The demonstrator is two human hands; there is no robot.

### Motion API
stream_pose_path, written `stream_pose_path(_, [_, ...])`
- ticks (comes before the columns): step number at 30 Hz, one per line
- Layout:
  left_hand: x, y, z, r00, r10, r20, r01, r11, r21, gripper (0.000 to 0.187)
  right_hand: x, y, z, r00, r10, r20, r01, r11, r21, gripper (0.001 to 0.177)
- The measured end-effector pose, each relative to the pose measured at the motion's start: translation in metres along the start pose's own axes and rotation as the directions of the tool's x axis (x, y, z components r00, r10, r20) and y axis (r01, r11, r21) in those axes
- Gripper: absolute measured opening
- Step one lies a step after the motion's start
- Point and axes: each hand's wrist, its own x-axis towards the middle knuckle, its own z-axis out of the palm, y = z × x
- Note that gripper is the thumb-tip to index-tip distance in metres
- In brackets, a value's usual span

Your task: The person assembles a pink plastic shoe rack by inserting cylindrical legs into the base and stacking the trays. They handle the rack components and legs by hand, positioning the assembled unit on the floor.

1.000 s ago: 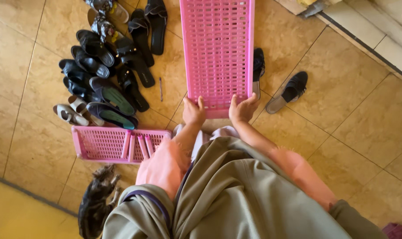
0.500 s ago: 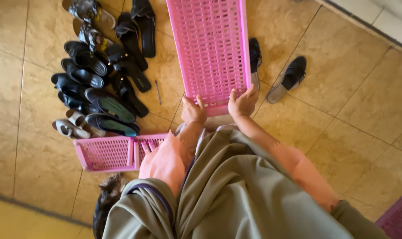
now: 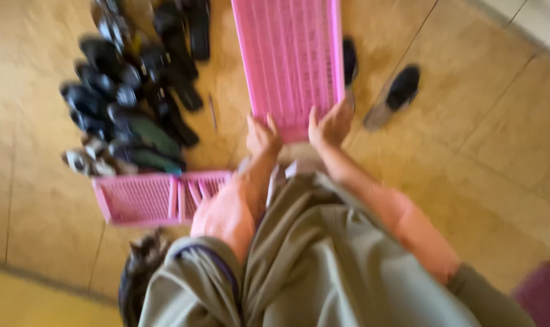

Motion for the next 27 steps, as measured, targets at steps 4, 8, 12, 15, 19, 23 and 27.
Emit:
stream_pose_path(4, [0.015, -0.017, 0.012, 0.988, 0.156, 0.006, -0.153, 0.971, -0.185, 0.062, 0.013, 0.007, -0.011, 0.952, 0.154, 0.264, -0.212, 0.955, 0.208, 0.097])
stream_pose_path(8, [0.044, -0.048, 0.036, 0.986, 0.121, 0.116, -0.076, 0.941, -0.331, 0.061, 0.016, 0.026, -0.002, 0.923, 0.158, 0.35, -0.243, 0.946, 0.216, 0.095])
stream_pose_path(12, [0.059, -0.074, 0.037, 0.985, -0.002, 0.175, 0.059, 0.945, -0.323, 0.051, 0.009, 0.049, 0.012, 0.771, 0.198, 0.605, -0.387, 0.901, 0.198, 0.064])
stream_pose_path(15, [0.048, -0.096, 0.02, 0.98, -0.03, 0.195, 0.09, 0.947, -0.307, 0.048, -0.019, 0.061, 0.01, 0.699, 0.112, 0.706, -0.313, 0.936, 0.161, 0.052])
stream_pose_path(19, [0.041, -0.111, -0.002, 0.986, 0.053, 0.157, -0.011, 0.967, -0.254, 0.049, -0.027, 0.071, 0.002, 0.548, -0.042, 0.835, -0.366, 0.886, 0.285, 0.048])
stream_pose_path(23, [0.04, -0.108, -0.011, 0.977, 0.069, 0.2, -0.027, 0.977, -0.21, 0.05, 0.013, 0.052, 0.003, 0.697, -0.019, 0.716, -0.55, 0.627, 0.552, 0.056])
stream_pose_path(27, [0.044, -0.103, -0.021, 0.971, 0.055, 0.234, -0.02, 0.988, -0.151, 0.052, 0.041, 0.024, 0.01, 0.728, 0.078, 0.681, -0.577, 0.605, 0.548, 0.047])
